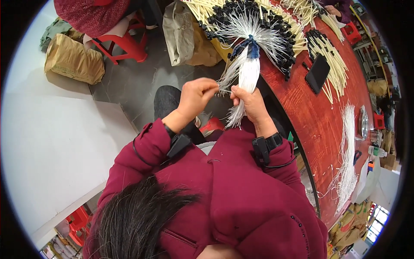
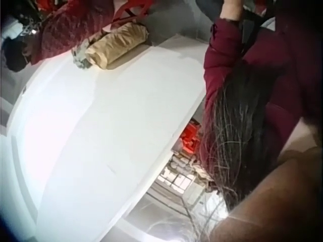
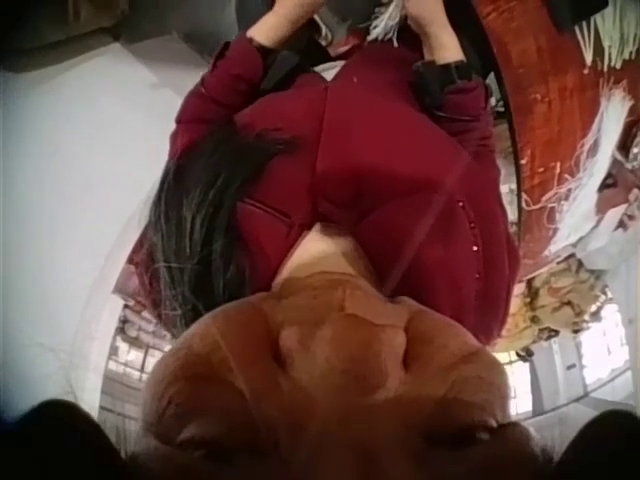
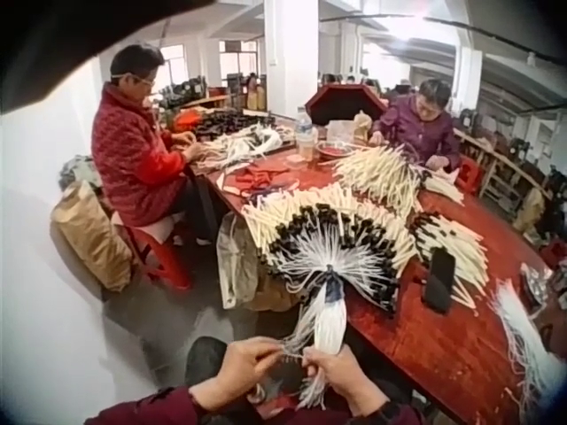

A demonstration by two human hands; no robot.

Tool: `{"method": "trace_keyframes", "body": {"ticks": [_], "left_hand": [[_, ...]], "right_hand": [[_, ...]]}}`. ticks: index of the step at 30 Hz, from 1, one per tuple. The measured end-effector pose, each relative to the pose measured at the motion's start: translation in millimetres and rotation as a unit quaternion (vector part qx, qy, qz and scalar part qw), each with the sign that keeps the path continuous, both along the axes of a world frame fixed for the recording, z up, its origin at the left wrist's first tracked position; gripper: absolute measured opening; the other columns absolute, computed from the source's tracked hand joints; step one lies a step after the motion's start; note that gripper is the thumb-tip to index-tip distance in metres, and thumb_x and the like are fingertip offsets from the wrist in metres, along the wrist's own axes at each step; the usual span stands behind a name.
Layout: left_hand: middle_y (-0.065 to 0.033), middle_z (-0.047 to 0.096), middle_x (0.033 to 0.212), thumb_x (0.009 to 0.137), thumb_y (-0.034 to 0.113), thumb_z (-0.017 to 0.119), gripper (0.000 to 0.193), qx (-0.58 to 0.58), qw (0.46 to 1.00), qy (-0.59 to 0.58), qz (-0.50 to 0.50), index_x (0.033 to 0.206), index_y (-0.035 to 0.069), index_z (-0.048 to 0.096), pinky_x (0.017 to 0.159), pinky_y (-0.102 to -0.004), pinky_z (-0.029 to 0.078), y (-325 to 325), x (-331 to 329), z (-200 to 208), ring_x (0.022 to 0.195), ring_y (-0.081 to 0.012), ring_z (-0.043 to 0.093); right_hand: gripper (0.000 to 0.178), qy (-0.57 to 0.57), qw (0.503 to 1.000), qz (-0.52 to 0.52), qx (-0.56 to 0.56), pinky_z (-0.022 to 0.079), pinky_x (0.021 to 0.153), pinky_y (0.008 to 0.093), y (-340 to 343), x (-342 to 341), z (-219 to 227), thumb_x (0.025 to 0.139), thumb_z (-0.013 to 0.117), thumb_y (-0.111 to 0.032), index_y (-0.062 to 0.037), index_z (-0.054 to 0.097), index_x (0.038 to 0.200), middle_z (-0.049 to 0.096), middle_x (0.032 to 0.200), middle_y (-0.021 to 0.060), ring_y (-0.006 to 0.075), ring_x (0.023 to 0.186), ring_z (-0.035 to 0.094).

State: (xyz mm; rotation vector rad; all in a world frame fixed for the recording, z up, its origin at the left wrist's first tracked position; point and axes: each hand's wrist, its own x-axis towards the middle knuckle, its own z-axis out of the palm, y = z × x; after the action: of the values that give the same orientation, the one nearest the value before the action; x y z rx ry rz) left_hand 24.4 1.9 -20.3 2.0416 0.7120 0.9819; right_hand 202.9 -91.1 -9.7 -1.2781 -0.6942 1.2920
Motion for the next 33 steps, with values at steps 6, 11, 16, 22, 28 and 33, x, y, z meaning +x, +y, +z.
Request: {"method": "trace_keyframes", "body": {"ticks": [6,11,16,22,28,33], "left_hand": [[-0.011,0.066,0.082,0.076,0.007,0.069,0.009,0.142,0.979,0.141,-0.049,0.082,0.002,0.066,0.058,-0.03,0.049,-17,-3,11,0.065,-0.0231,0.064],[-0.0088,0.066,0.079,0.077,0.005,0.068,0.006,0.024,0.991,0.126,-0.041,0.078,0.0,0.064,0.058,-0.0278,0.048,-16,1,10,0.065,-0.0175,0.063],[-0.0077,0.066,0.076,0.077,0.004,0.069,0.007,-0.127,0.988,0.075,-0.055,0.081,-0.001,0.066,0.059,-0.0246,0.048,-18,-2,5,0.065,-0.0114,0.061],[-0.0076,0.066,0.076,0.075,0.003,0.07,0.01,-0.326,0.936,0.0,-0.133,0.084,-0.001,0.067,0.06,-0.0238,0.048,-19,-8,-1,0.066,-0.0104,0.061],[-0.0047,0.065,0.075,0.077,0.003,0.069,0.007,-0.041,0.985,0.058,-0.159,0.08,-0.002,0.065,0.06,-0.024,0.048,-20,-2,7,0.067,-0.0091,0.06],[-0.0018,0.064,0.073,0.078,0.002,0.068,0.007,0.023,0.982,0.119,-0.145,0.077,-0.002,0.062,0.059,-0.0235,0.048,-21,2,10,0.068,-0.0083,0.06]], "right_hand": [[0.013,0.004,1.0,0.006,0.005,0.042,0.053,0.022,0,0,0,0.085,0.063,-0.015,-0.0026,0.062,0.081,0.061,0.069,0.0037,0.009,0.054,0.052],[0.013,0.016,1.0,0.009,0.015,0.042,0.054,0.0218,0,-2,3,0.084,0.063,-0.015,-0.003,0.062,0.08,0.061,0.069,0.0036,0.009,0.055,0.052],[0.016,0.017,1.0,0.003,0.004,0.041,0.053,0.0227,0,0,4,0.084,0.063,-0.016,-0.0025,0.062,0.076,0.06,0.067,0.0026,0.0083,0.054,0.052],[0.017,0.013,1.0,0.011,0.007,0.041,0.053,0.0228,0,2,2,0.084,0.063,-0.017,-0.0028,0.062,0.075,0.06,0.066,0.0024,0.0083,0.054,0.052],[0.012,0.023,1.0,0.013,0.003,0.04,0.053,0.0216,0,1,4,0.083,0.064,-0.014,-0.0034,0.061,0.079,0.06,0.067,0.003,0.0084,0.054,0.051],[0.012,0.023,1.0,0.012,-0.002,0.04,0.053,0.0215,-1,2,4,0.083,0.064,-0.014,-0.0029,0.061,0.08,0.06,0.068,0.0031,0.0084,0.054,0.051]]}}
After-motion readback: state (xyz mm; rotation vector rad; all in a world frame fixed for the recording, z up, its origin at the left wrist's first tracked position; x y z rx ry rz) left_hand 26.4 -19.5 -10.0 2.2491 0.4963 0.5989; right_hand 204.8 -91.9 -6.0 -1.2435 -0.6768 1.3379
